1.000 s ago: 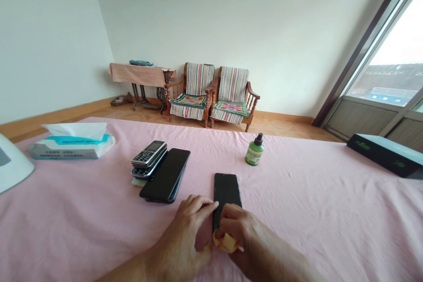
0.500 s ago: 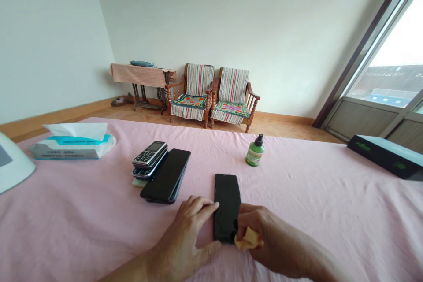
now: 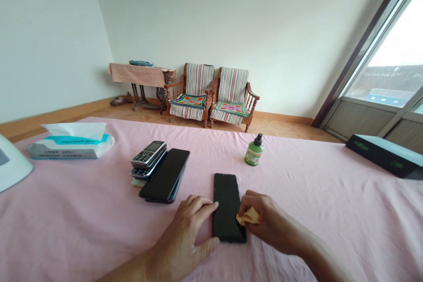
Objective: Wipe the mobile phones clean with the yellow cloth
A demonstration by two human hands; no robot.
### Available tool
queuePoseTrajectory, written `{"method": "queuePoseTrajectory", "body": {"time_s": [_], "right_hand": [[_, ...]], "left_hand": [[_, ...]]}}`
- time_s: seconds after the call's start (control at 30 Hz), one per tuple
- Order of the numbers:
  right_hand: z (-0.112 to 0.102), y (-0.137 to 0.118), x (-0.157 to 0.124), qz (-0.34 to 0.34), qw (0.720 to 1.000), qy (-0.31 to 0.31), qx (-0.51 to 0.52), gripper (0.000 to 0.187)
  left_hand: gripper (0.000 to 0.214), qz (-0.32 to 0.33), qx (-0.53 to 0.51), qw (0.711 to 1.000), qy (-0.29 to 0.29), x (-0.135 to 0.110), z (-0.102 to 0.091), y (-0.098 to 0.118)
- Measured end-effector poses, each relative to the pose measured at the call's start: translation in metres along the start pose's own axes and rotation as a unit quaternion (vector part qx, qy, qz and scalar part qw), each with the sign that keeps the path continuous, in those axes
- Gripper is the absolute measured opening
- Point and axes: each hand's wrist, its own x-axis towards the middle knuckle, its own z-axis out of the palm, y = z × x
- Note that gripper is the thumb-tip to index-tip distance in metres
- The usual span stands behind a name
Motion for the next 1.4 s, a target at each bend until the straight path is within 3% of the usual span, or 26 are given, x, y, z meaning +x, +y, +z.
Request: {"method": "queuePoseTrajectory", "body": {"time_s": [0.1, 0.23, 0.5, 0.73, 1.13, 1.4], "right_hand": [[0.000, 0.001, 0.001, -0.004, 1.000, 0.025, 0.000, 0.024], [-0.002, 0.002, -0.002, 0.007, 1.000, -0.017, 0.007, 0.024], [0.014, 0.023, 0.021, -0.005, 0.992, 0.127, -0.024, 0.024], [0.015, 0.025, 0.017, -0.038, 0.994, 0.092, -0.035, 0.017], [0.016, 0.041, 0.047, 0.012, 0.972, 0.224, -0.068, 0.016], [0.021, 0.052, 0.067, -0.007, 0.973, 0.218, -0.075, 0.019]], "left_hand": [[0.054, 0.002, 0.000, 1.000, 0.005, 0.000, 0.000, 0.000], [0.052, 0.004, -0.001, 1.000, 0.007, 0.001, 0.000, 0.002], [0.051, -0.001, 0.000, 1.000, 0.015, 0.001, 0.000, 0.003], [0.050, 0.014, -0.006, 1.000, 0.026, 0.000, 0.002, 0.000], [0.056, 0.009, -0.006, 1.000, 0.019, 0.000, 0.002, 0.000], [0.058, -0.003, -0.019, 1.000, 0.013, 0.000, -0.002, 0.003]]}}
